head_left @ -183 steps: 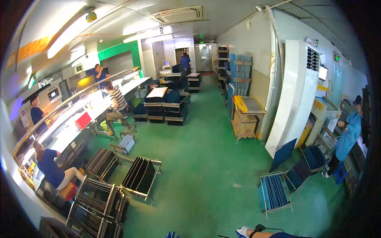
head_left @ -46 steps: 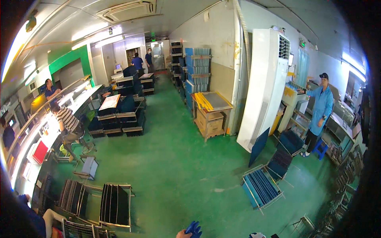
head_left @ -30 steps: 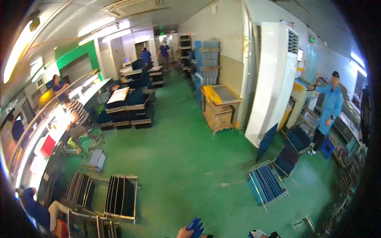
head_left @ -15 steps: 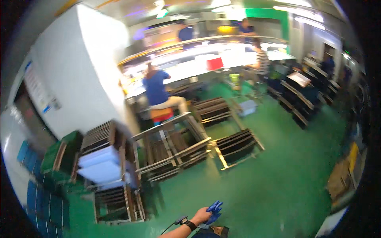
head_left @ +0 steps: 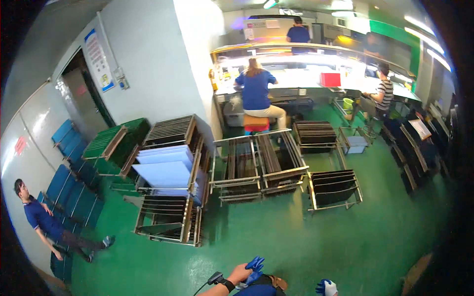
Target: The recorder puts on protective gloves and moves copper-colored metal sheets from a drying or processing rack to an inspection table, then reviews a pink work order document.
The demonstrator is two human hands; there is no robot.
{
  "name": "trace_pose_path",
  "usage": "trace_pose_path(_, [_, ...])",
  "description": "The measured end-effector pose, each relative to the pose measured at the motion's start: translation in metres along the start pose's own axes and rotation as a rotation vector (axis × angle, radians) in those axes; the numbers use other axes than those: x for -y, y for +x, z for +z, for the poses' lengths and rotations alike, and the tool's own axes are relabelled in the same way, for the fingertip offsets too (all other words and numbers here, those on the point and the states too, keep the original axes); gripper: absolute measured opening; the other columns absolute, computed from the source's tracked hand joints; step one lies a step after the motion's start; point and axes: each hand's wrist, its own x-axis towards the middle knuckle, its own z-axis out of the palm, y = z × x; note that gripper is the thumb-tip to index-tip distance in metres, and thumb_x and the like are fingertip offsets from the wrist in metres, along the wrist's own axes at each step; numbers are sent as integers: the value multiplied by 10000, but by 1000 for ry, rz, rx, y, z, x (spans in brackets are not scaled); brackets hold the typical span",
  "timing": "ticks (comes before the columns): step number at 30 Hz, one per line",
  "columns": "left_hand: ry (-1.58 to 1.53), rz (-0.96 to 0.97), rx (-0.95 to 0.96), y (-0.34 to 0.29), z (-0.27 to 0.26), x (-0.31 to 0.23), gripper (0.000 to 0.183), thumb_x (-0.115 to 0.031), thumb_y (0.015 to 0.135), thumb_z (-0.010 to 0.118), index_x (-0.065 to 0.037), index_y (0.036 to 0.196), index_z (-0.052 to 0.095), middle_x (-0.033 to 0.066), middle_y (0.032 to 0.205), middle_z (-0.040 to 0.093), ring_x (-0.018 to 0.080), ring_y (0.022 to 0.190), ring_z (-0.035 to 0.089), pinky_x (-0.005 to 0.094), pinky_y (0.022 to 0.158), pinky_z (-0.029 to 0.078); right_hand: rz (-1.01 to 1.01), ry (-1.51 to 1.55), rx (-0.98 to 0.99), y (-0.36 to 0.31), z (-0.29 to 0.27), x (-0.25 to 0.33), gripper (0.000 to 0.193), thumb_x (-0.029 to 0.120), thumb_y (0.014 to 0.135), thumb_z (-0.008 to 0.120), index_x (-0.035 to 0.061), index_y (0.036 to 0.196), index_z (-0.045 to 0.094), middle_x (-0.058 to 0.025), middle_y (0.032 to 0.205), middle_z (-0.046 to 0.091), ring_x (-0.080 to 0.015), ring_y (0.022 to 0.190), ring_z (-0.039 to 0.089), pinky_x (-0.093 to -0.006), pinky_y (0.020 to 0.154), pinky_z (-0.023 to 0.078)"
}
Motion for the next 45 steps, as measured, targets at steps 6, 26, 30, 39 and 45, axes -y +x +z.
trace_pose_path(6, [131, 135, 143, 25, 16, -68, 359, -278, 761, 598, -56, 1039, 654, 161, 835, 668, 292, 764, 629, 389, 695, 480, 36, 37, -193, -43, -38, -95, 249, 271, 943, 508, 57, 1044, 585, -129, 930, 642, -252, 757, 633, -391, 647, 520])
trace_pose_path(26, [-426, -123, 1402, 7, 203, -199, 699, 180, 821, 335, -36, 1480, 247, 120, 1545, 232, 340, 1406, 246, 488, 1108, 294, 277, 372, -1023, -252, 54, -222, 327, 270, 950, 480, 5, 1082, 618, -116, 973, 664, -251, 865, 612, -404, 742, 480])
trace_pose_path(30, [-501, -259, 1465, 10, 237, -193, 670, 185, 822, 337, -8, 1461, 275, 113, 1536, 258, 340, 1395, 270, 495, 1105, 307, 302, 701, -825, -248, 50, -268, 376, 282, 964, 472, 16, 1216, 556, -121, 1142, 617, -242, 950, 599, -388, 795, 483])
trace_pose_path(39, [-296, -107, 1541, 7, 239, -220, 689, 171, 807, 323, -19, 1468, 264, 120, 1538, 251, 331, 1400, 263, 501, 1113, 286, 427, 393, -925, -259, 61, -217, 369, 290, 975, 459, 29, 1216, 559, -113, 1153, 612, -257, 969, 606, -394, 807, 488])
trace_pose_path(45, [-162, -127, 1603, 41, 260, -202, 673, 92, 836, 330, -45, 1488, 229, 83, 1557, 220, 304, 1424, 212, 492, 1142, 213, 286, 574, -904, -235, 65, -229, 351, 276, 973, 462, 30, 1202, 564, -109, 1123, 625, -259, 946, 615, -394, 793, 492])
